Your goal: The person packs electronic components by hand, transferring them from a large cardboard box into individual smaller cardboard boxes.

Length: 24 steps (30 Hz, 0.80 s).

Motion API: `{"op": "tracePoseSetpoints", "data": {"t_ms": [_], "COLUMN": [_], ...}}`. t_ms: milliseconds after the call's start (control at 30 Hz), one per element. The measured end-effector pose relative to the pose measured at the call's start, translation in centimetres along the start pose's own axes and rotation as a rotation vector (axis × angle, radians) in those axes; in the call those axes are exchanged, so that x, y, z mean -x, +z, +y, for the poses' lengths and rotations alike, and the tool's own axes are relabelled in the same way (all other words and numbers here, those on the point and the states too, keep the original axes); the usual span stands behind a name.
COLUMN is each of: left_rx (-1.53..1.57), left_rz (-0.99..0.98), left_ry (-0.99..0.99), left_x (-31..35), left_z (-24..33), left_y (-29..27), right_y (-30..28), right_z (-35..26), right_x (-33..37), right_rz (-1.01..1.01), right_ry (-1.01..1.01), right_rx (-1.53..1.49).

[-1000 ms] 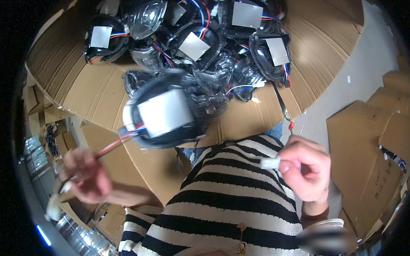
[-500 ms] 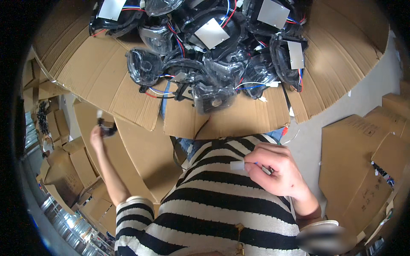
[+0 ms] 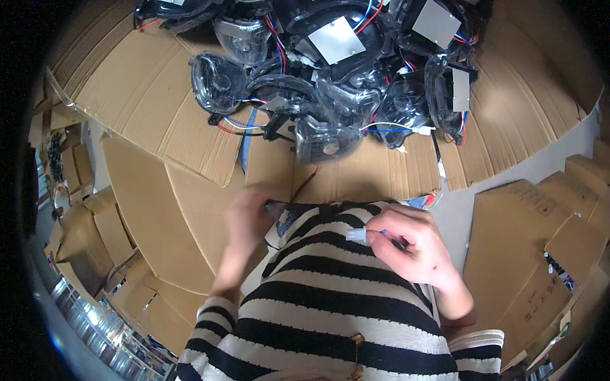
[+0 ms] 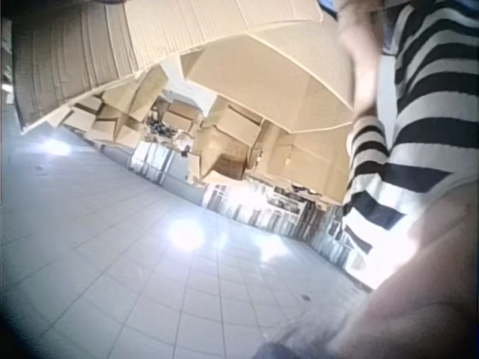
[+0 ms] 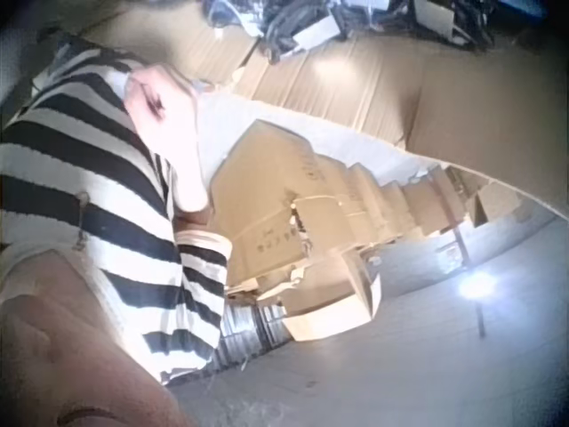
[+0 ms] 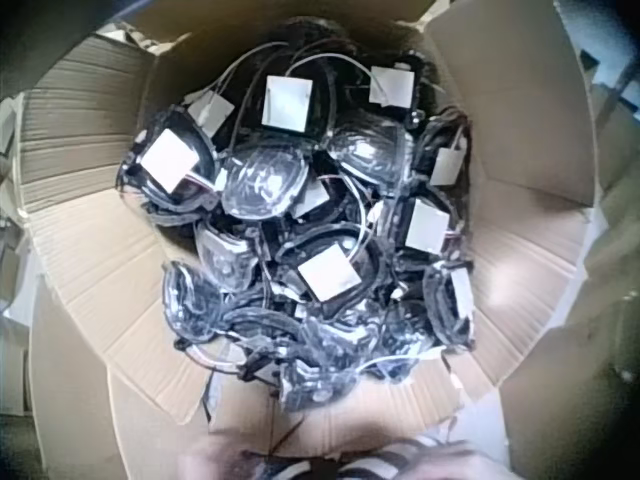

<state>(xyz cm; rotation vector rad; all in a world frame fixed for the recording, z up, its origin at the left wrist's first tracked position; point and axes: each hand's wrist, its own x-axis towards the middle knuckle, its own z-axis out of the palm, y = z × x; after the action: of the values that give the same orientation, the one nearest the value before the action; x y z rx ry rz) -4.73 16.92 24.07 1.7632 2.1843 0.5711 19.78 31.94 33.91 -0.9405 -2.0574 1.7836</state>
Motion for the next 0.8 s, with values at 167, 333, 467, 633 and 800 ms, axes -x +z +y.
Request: {"op": "tracePoseSetpoints", "data": {"t_ms": [167,333,467,633,800], "left_rx": [-0.330,-0.162,0.763,1.355,0.986], "left_rz": [-0.274,-0.438,-0.646,-0.530,-0.434], "left_ry": [0.118,-0.109,-0.536,-0.319,-0.090], "left_x": [-0.2,-1.6,-5.4,-6.8,-8.3], "left_z": [-0.7,1.4,5.2,5.3,7.4], "left_y": [6.4,3.1,-5.0,-8.9,-7.3], "right_y": [0.2,0.5,0.1,-0.6,0.0], "right_z": [0.4,0.8,0.6,0.3,-0.1], "right_x": [0.3,0.4,0.4,0.8,0.8], "right_rz": [0.032,0.009,0.014,0.022,0.105], "right_ry": [0.002,-0.019,-0.014,-0.021,-0.088], "right_rx": [-0.004,-0.044,-0.038,-0.010,-0.048]}}
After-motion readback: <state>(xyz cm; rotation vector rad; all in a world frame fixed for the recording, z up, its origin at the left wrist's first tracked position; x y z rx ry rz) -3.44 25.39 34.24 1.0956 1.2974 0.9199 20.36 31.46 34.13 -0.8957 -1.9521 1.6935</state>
